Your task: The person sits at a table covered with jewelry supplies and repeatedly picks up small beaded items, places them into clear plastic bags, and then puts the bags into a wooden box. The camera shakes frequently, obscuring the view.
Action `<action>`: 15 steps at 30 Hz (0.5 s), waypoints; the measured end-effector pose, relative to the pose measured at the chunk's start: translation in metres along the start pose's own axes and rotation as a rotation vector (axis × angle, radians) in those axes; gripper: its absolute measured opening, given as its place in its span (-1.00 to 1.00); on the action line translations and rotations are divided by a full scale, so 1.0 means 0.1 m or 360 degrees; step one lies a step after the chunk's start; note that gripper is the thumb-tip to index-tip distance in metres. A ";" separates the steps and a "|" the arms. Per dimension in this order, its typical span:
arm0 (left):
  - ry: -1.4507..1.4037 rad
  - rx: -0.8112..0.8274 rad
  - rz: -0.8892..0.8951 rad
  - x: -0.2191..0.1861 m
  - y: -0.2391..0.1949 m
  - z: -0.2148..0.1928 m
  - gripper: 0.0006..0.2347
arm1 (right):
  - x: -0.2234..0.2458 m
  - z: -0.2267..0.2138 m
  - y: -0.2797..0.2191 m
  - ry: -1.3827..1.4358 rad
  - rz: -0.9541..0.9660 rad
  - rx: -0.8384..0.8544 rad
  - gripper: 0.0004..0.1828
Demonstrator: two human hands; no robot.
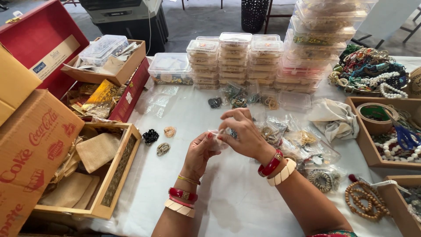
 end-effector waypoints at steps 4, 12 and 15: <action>-0.0056 -0.0028 -0.0009 0.10 0.04 -0.08 -0.73 | 0.05 0.08 -0.03 -0.0084 -0.0150 0.0150 -0.82; -0.0154 -0.0065 0.0072 0.00 0.02 -0.03 -0.71 | 0.10 0.05 -0.02 -0.0128 -0.0102 0.0034 -0.81; -0.0150 -0.0046 0.0064 0.09 0.04 0.00 -0.72 | -0.09 0.18 -0.07 -0.0024 -0.0052 0.0222 -0.84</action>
Point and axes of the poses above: each hand's wrist, its own y-axis towards the middle knuckle, its own z-axis out of the palm, x = y × z, the point moved 8 cm from there along y, towards the middle knuckle, and after that the axes turned 11 degrees about y, right-handed, at the moved point
